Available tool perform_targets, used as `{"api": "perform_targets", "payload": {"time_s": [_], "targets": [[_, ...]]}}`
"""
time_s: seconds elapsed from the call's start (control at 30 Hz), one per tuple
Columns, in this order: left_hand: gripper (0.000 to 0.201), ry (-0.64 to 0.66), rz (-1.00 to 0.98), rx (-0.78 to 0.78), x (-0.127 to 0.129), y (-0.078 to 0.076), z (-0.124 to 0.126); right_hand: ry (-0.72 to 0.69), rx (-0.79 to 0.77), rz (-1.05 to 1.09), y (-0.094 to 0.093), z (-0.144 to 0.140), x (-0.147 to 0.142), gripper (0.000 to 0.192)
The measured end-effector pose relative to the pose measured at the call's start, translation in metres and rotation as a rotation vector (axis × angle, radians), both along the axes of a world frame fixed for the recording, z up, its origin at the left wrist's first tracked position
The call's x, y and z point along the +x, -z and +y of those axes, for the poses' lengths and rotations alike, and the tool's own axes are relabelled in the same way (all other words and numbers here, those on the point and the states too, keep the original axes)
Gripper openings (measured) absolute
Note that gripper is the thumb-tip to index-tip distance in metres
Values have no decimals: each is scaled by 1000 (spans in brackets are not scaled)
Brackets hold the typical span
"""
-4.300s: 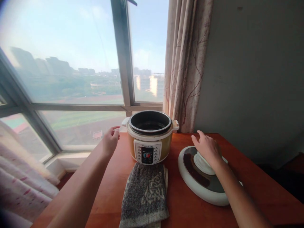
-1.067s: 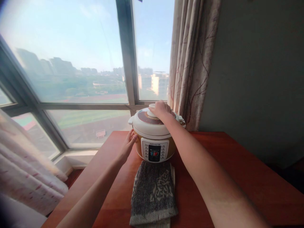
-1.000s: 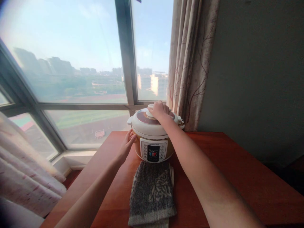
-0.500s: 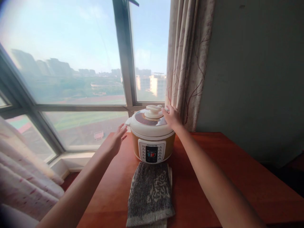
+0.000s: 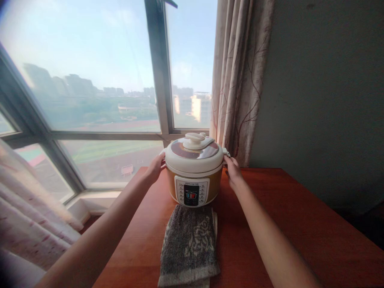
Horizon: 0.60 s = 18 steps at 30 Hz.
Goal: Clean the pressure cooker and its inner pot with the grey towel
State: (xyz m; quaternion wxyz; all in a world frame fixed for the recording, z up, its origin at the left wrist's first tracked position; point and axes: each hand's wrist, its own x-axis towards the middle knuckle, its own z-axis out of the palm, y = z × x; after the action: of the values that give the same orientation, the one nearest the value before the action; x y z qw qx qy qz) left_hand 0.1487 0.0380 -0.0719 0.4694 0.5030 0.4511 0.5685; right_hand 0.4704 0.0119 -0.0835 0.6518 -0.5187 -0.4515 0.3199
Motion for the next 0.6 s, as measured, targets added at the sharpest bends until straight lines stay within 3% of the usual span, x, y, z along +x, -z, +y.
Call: {"api": "perform_targets", "payload": {"time_s": [0.17,0.3,0.43,0.6], "targets": [[52,11,2,27,3,1,-2,-62,58,195,-3,-3,-13,49],[52,-52,33,32,4,0,-4,-70,86,235,-7,-5,-18,53],[49,-80,51,-10,6,0,-5,-44,77,163,-8,-3,-15,59],[48,-7,21,18,12,4,-7,56,84,-66,-6,2,2,62]]}}
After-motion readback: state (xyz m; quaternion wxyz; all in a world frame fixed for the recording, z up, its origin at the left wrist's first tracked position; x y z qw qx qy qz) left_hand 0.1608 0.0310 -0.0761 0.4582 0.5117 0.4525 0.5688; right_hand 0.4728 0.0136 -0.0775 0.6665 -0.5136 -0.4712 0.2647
